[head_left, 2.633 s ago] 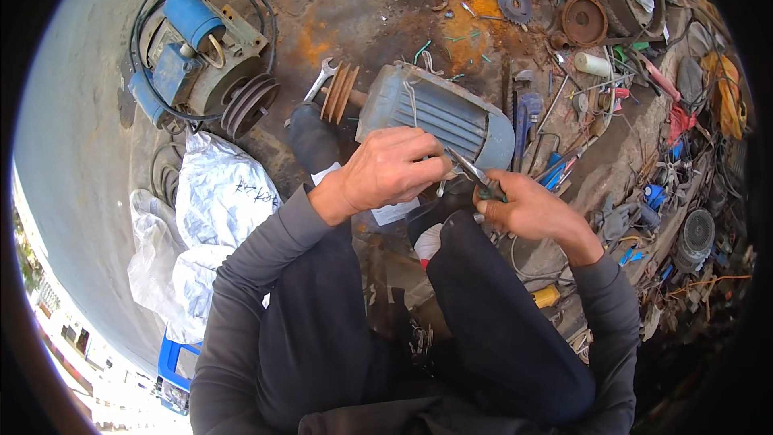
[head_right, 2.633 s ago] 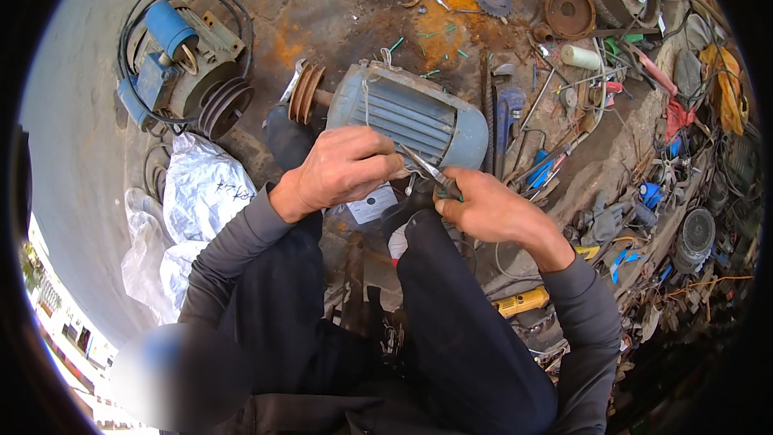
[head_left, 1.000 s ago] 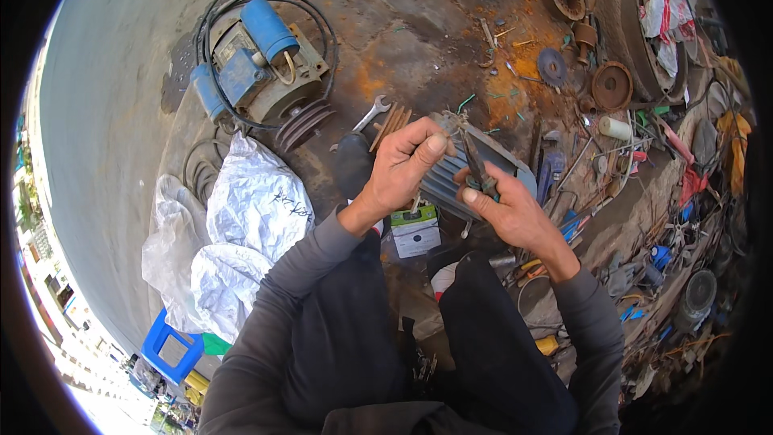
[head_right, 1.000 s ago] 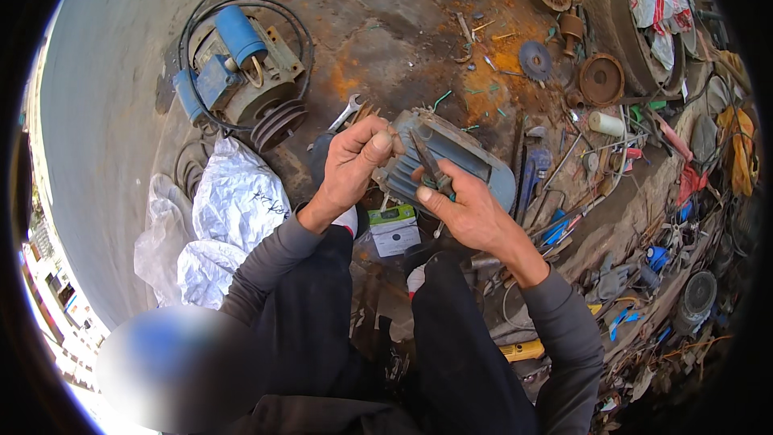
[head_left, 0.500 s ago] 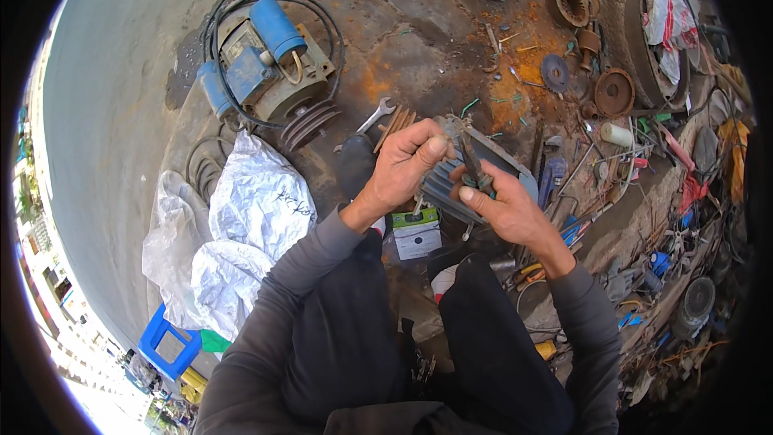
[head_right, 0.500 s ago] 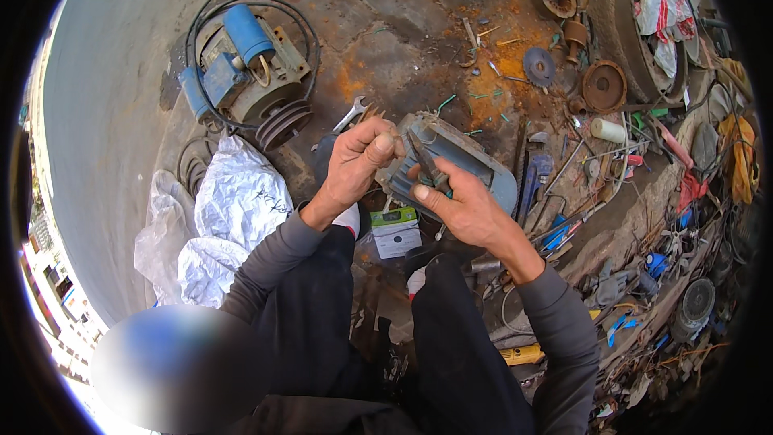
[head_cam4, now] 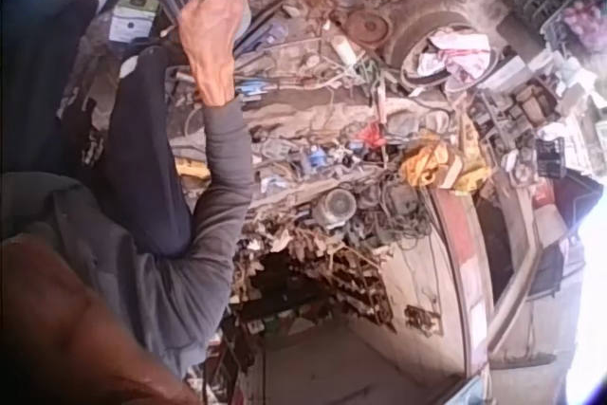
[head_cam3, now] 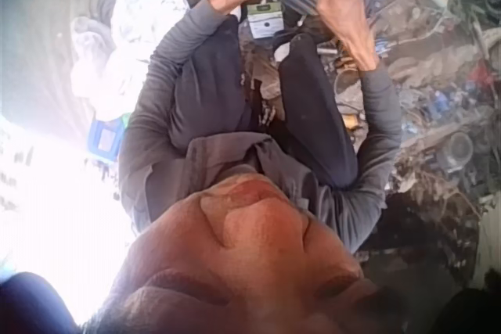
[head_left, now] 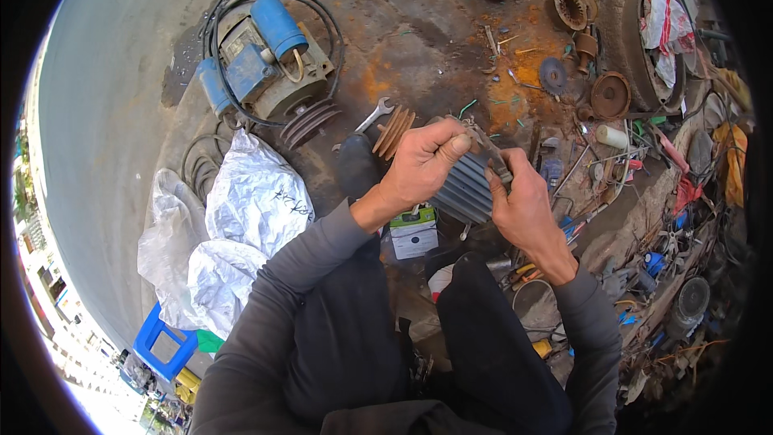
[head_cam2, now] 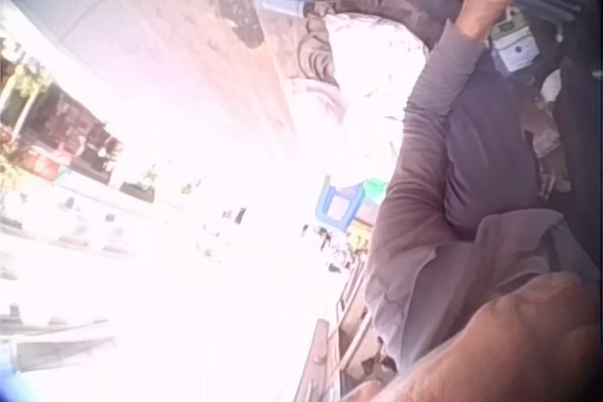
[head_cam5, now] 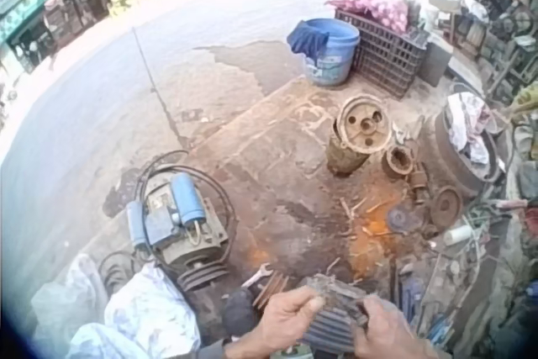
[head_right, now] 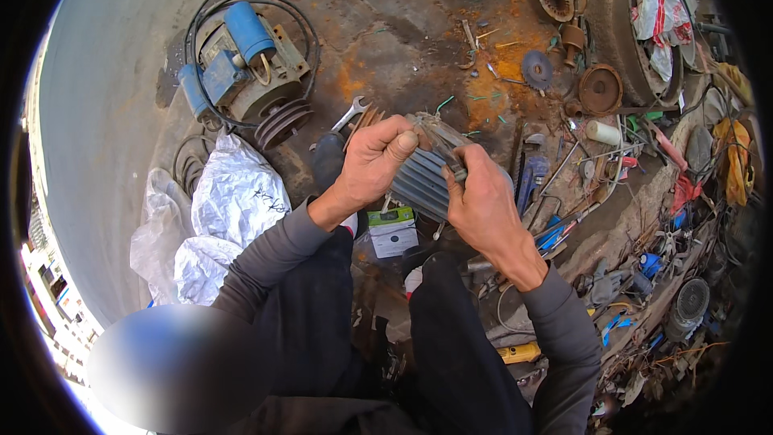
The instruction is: The person sits on the floor and uses pliers and a screwdriver to strip wires and loosen screws on a small electric motor. They remove the motor's end cap and continue adjusting internal components and wiring.
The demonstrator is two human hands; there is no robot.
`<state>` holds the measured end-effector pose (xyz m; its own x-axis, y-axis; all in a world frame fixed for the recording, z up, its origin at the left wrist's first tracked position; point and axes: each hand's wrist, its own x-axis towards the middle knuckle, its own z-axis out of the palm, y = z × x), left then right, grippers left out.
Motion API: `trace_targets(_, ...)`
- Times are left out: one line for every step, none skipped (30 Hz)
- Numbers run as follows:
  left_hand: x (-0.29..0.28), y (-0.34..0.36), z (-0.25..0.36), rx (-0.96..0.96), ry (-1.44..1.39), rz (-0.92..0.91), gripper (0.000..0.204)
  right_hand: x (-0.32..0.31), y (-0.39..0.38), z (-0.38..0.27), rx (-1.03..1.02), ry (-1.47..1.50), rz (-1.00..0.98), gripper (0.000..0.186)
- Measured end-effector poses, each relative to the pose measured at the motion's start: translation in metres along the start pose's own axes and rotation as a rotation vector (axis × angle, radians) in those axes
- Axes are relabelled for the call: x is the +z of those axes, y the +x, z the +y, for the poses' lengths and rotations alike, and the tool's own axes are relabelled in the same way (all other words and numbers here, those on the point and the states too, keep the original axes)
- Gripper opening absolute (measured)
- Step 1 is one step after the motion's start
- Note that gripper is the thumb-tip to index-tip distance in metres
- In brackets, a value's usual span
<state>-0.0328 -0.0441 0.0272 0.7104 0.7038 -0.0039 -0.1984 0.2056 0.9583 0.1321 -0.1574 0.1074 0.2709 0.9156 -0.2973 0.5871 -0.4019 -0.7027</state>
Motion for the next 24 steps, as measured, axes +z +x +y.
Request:
trace_targets(0.006, 0.002, -0.001, 0.015, 0.039, 0.011, 0.032, -0.006, -0.001, -0.001, -0.057, -0.089, 0.064, 0.020)
trace_targets(0.010, 0.004, -0.001, 0.030, 0.078, 0.023, 0.031, -0.014, 0.000, -0.002, -0.071, -0.148, 0.071, 0.025)
trace_targets(0.013, 0.007, -0.002, 0.052, 0.136, 0.032, 0.024, -0.022, 0.001, -0.002, -0.086, -0.207, 0.078, 0.030)
trace_targets(0.019, 0.011, 0.002, 0.077, 0.175, 0.062, 0.020, -0.029, 0.002, -0.002, -0.098, -0.262, 0.080, 0.035)
trace_targets(0.025, 0.015, 0.007, 0.102, 0.213, 0.093, 0.017, -0.035, 0.003, -0.005, -0.086, -0.304, 0.070, 0.039)
trace_targets(0.028, 0.017, 0.011, 0.127, 0.253, 0.125, 0.014, -0.039, 0.003, -0.010, -0.069, -0.328, 0.055, 0.037)
trace_targets(0.030, 0.017, 0.010, 0.141, 0.283, 0.130, 0.012, -0.043, 0.004, -0.016, -0.051, -0.353, 0.046, 0.036)
trace_targets(0.032, 0.017, 0.010, 0.162, 0.307, 0.146, 0.011, -0.046, 0.004, -0.020, -0.033, -0.377, 0.037, 0.035)
trace_targets(0.035, 0.017, 0.011, 0.182, 0.331, 0.161, 0.010, -0.051, 0.006, -0.022, -0.026, -0.427, 0.030, 0.033)
trace_targets(0.037, 0.015, 0.011, 0.195, 0.361, 0.176, 0.009, -0.052, 0.007, -0.024, -0.017, -0.470, 0.019, 0.031)
trace_targets(0.040, 0.015, 0.009, 0.200, 0.360, 0.172, 0.010, -0.052, 0.008, -0.024, -0.008, -0.512, 0.008, 0.029)
trace_targets(0.044, 0.016, 0.006, 0.204, 0.359, 0.168, 0.011, -0.051, 0.008, -0.024, -0.001, -0.517, 0.006, 0.027)
trace_targets(0.048, 0.019, 0.004, 0.215, 0.354, 0.162, 0.013, -0.054, 0.008, -0.023, 0.007, -0.527, 0.008, 0.025)
trace_targets(0.048, 0.019, 0.003, 0.209, 0.397, 0.149, 0.011, -0.056, 0.009, -0.022, 0.015, -0.536, 0.011, 0.023)
trace_targets(0.049, 0.018, 0.002, 0.204, 0.441, 0.136, 0.011, -0.059, 0.010, -0.023, 0.043, -0.530, -0.020, 0.023)
trace_targets(0.049, 0.019, 0.002, 0.197, 0.485, 0.123, 0.012, -0.064, 0.011, -0.025, 0.071, -0.522, -0.051, 0.022)
trace_targets(0.048, 0.021, 0.002, 0.205, 0.477, 0.103, 0.013, -0.068, 0.012, -0.026, 0.098, -0.514, -0.083, 0.022)
trace_targets(0.045, 0.024, 0.001, 0.214, 0.470, 0.084, 0.014, -0.070, 0.012, -0.027, 0.101, -0.490, -0.088, 0.022)
trace_targets(0.043, 0.028, 0.002, 0.225, 0.462, 0.060, 0.015, -0.073, 0.013, -0.029, 0.106, -0.467, -0.087, 0.022)
trace_targets(0.041, 0.029, 0.003, 0.181, 0.404, 0.034, 0.017, -0.074, 0.013, -0.029, 0.111, -0.443, -0.087, 0.022)
trace_targets(0.039, 0.030, 0.003, 0.135, 0.347, 0.008, 0.019, -0.074, 0.014, -0.027, 0.150, -0.394, -0.100, 0.023)
trace_targets(0.036, 0.028, 0.003, 0.085, 0.292, -0.016, 0.021, -0.072, 0.013, -0.023, 0.189, -0.342, -0.117, 0.024)
trace_targets(0.034, 0.026, 0.003, 0.050, 0.259, -0.011, 0.023, -0.069, 0.013, -0.019, 0.226, -0.290, -0.134, 0.025)
trace_targets(0.033, 0.024, 0.002, 0.016, 0.226, -0.006, 0.025, -0.068, 0.013, -0.016, 0.245, -0.222, -0.125, 0.025)
